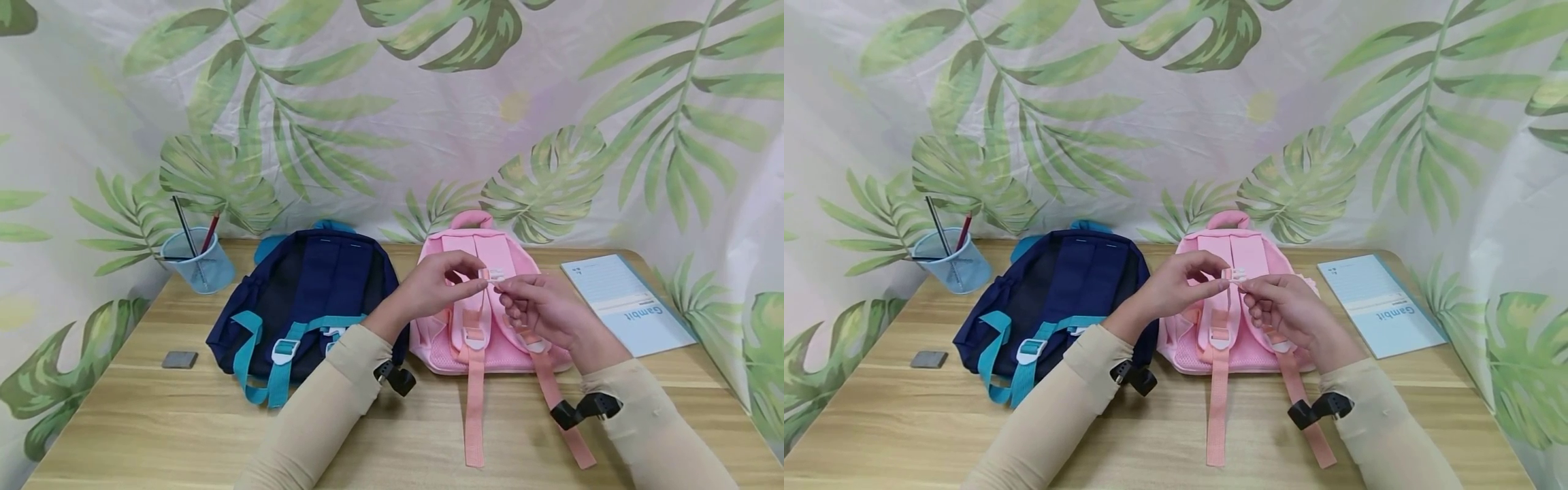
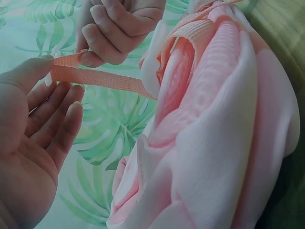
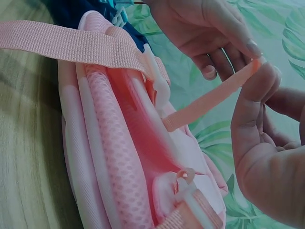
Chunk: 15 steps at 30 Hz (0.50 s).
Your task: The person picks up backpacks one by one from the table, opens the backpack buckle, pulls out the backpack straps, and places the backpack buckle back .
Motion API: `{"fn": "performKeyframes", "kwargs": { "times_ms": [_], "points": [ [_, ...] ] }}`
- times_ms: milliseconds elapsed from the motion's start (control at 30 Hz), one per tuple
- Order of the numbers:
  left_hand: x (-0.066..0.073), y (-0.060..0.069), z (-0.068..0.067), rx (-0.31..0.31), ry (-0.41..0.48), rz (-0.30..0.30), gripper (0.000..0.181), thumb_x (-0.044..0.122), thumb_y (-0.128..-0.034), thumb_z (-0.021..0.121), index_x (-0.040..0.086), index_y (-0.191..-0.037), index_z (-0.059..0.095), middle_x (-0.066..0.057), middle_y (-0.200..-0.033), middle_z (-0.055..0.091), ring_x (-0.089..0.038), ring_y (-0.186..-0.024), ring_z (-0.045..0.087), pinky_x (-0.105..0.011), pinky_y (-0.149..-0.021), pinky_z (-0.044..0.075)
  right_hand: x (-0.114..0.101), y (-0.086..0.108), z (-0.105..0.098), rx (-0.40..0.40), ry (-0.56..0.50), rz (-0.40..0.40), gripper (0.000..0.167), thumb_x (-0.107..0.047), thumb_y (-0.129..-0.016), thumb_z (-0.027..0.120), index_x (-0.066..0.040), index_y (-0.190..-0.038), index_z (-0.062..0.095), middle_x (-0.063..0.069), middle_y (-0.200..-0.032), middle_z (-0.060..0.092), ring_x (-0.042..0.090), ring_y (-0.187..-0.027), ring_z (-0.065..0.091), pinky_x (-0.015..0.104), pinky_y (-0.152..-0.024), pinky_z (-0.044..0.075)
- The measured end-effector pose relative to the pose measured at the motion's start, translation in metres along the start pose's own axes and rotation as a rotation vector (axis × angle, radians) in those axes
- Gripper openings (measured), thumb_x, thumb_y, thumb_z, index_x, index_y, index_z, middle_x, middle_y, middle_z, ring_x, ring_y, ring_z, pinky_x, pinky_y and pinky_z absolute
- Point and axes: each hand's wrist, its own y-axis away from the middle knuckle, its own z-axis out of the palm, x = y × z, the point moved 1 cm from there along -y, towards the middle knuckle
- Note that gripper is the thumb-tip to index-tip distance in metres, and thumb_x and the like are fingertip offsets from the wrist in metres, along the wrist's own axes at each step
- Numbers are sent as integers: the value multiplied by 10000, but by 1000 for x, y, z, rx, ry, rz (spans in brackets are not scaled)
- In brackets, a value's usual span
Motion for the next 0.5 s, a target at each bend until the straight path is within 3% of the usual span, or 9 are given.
{"fn": "performKeyframes", "kwargs": {
  "times_ms": [500],
  "points": [
    [2, 1, 0, -25, 12, 5, 174, 176, -1021, 759, 63, -1153, 749, -89, -1081, 777, -116, -1021, 703, -232, -881, 558, -1, -4, 6, -61, -25, -21, 334, -91, -1147, 478, -137, -1020, 784, -52, -803, 701, 34, -652, 585, 167, -606, 527]
  ]
}}
